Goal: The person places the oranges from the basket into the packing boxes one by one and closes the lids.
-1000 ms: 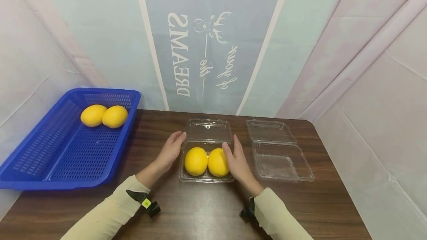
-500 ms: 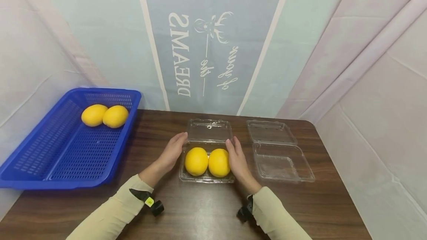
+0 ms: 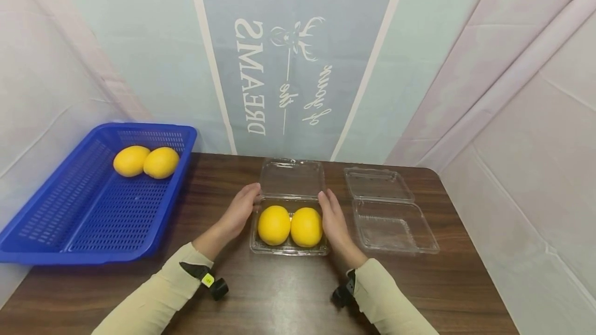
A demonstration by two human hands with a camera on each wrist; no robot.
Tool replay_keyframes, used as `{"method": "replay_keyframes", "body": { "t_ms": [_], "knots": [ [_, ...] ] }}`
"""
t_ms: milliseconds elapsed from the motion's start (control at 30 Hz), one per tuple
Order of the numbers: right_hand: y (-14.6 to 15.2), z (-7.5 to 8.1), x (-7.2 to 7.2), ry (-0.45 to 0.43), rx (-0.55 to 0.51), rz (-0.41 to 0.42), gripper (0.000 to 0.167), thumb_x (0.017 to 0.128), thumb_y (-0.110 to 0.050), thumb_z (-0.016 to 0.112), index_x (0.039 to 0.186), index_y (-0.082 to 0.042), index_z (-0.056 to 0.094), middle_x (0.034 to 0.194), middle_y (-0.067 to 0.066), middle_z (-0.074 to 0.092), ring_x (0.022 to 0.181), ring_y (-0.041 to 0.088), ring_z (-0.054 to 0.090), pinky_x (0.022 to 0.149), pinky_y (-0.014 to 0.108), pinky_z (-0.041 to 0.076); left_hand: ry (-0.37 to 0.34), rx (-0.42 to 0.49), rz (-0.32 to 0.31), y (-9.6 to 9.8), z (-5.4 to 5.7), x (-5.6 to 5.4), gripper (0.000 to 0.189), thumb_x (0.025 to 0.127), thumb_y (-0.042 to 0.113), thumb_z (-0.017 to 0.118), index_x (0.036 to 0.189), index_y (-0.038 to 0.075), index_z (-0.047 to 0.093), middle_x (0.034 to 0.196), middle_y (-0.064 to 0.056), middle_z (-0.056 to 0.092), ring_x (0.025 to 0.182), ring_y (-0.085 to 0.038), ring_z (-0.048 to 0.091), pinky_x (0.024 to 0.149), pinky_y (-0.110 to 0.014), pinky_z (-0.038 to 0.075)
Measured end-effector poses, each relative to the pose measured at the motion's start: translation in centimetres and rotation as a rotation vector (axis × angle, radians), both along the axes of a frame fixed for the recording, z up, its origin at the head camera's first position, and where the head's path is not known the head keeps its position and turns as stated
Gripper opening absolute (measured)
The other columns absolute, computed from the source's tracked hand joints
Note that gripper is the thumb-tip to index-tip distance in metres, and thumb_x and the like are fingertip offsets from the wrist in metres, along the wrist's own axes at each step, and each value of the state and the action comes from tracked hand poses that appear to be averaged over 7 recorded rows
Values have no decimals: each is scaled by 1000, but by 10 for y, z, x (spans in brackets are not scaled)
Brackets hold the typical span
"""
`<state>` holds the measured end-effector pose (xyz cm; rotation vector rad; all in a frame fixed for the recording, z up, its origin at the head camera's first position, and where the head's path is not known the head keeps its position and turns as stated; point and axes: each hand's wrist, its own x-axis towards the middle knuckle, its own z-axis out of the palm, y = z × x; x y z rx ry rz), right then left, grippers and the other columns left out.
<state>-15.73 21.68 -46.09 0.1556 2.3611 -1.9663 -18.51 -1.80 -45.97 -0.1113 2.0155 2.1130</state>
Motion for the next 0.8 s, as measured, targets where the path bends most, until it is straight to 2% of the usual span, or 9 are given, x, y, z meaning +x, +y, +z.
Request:
{"method": "replay_keyframes", "body": {
  "t_ms": [167,467,667,800],
  "knots": [
    [1,2,0,7,42,-9,67,111,-39,35,160,2,16,160,28,29,148,40,27,122,54,18,7,12,-6,-2,2,0,50,110,28,39,147,-6,38,141,-27,45,131,-39,43,112,-54,37],
    [2,7,1,26,22,-13,67,111,-38,38,161,0,15,165,24,20,151,38,23,123,53,15,23,36,28,-1,4,-2,47,109,26,42,143,-6,44,136,-27,50,127,-37,46,109,-50,38],
    [5,9,-1,58,-5,-7,67,109,-32,42,160,2,15,165,24,17,150,40,22,123,54,15,37,45,2,-3,10,-2,49,109,28,41,146,-4,41,143,-24,47,135,-38,44,113,-51,35],
    [6,10,-1,76,-11,2,65,109,-28,43,160,2,16,163,25,22,150,38,24,123,52,16,58,40,-11,-3,14,-3,52,109,31,40,150,-2,38,142,-24,47,132,-37,44,113,-53,34]
  ]
}}
